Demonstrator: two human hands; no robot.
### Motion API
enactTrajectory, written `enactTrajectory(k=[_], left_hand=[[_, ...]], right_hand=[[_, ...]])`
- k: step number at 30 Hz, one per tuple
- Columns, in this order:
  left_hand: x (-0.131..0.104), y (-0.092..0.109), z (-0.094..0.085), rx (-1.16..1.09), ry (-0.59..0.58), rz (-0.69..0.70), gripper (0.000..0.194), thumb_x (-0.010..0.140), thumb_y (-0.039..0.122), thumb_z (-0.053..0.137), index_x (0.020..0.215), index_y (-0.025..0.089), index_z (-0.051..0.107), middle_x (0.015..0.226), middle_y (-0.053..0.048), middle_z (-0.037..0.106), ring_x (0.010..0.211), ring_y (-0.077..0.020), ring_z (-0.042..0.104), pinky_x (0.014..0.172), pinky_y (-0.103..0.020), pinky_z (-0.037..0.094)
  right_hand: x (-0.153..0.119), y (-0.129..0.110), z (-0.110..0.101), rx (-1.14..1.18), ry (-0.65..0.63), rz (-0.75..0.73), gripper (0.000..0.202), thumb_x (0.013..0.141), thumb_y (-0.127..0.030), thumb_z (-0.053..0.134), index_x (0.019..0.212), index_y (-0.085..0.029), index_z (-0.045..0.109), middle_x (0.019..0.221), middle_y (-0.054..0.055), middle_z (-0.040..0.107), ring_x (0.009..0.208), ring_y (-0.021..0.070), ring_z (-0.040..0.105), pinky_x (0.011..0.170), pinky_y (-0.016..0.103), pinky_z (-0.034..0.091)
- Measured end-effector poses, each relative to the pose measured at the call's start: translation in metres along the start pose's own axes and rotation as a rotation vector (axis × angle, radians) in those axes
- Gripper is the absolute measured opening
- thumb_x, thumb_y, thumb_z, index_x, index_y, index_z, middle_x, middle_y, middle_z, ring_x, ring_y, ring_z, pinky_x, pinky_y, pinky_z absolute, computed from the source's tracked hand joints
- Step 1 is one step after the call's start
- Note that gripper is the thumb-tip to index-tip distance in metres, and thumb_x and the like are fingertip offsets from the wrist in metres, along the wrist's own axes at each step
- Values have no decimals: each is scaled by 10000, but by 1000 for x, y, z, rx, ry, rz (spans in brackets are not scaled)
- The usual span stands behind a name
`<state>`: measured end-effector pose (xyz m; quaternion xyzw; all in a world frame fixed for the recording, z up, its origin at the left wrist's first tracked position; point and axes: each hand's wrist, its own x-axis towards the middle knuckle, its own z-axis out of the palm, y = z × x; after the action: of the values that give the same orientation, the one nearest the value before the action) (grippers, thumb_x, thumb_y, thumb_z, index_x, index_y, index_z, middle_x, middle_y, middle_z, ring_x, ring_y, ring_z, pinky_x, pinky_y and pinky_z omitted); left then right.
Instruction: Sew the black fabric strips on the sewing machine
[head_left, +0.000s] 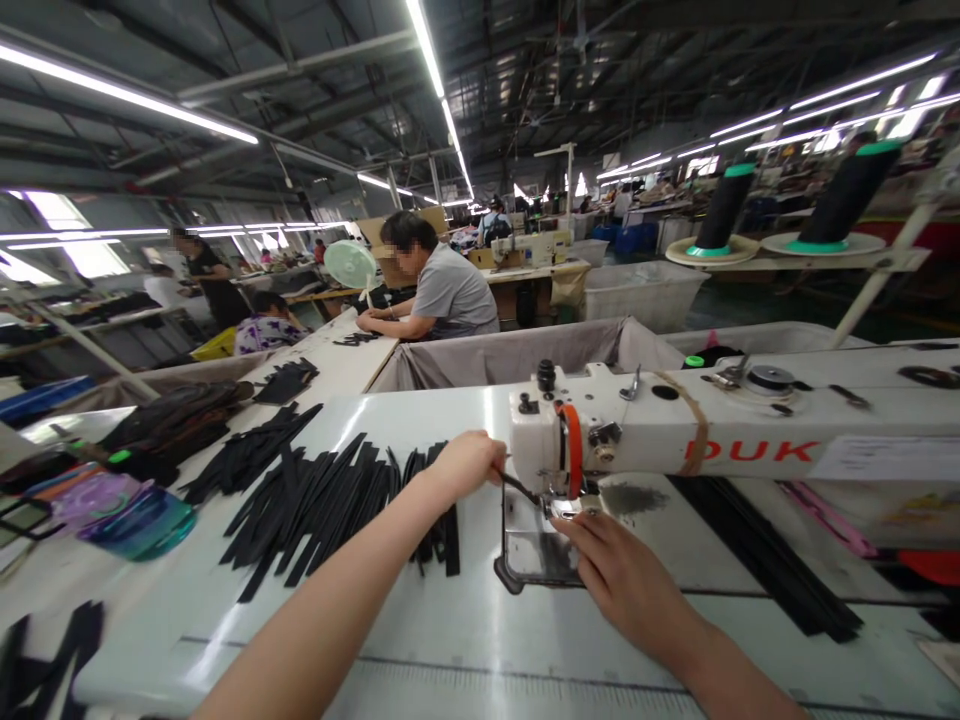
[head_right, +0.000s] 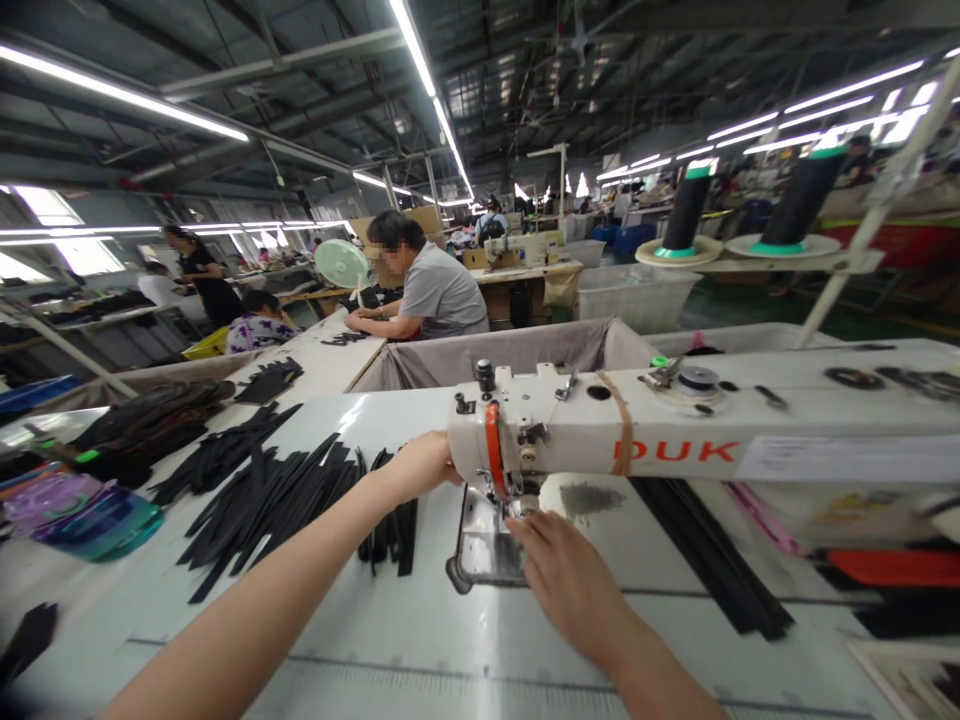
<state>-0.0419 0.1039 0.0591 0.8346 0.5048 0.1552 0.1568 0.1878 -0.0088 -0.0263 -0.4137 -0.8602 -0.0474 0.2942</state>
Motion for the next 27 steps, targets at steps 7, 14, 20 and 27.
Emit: enactTrajectory(k=[7, 14, 20, 27], left_hand=[[-54, 37, 29, -341, -215, -317, 353, 777, 30, 630, 1115, 130, 629, 711, -7, 700, 552, -166, 662, 554, -261, 526], [-83, 52, 87, -241, 259, -109, 200, 813, 101, 648, 995, 173, 691, 1071, -85, 671, 1042, -260, 593, 931, -453, 490], [-85, 44, 87, -275, 241, -38, 202, 813, 89, 663, 987, 173, 723, 1183, -84, 683, 1144, -269, 562, 1002, -453, 472], [-79, 37, 95, -257, 210, 86, 233, 874, 111, 603, 1057, 217, 700, 1266, -38, 654, 1227, -262, 526, 1054, -450, 442]], right_hand=[[2, -4, -9, 172, -39, -1, 304, 870, -90, 470, 1100, -204, 633, 1061, 94, 656, 988, 217, 632, 867, 376, 547], [3, -5, -16, 295, -136, 16, 242, 842, -165, 616, 1075, -224, 641, 1157, 83, 639, 1079, 223, 601, 939, 377, 505], [6, -9, -18, 331, -206, 21, 173, 845, -163, 629, 1008, -222, 629, 1077, 72, 638, 1023, 219, 608, 887, 358, 525], [5, -8, -12, 242, -124, -13, 144, 937, -167, 498, 1014, -221, 608, 1080, 72, 628, 1016, 203, 623, 882, 346, 543]])
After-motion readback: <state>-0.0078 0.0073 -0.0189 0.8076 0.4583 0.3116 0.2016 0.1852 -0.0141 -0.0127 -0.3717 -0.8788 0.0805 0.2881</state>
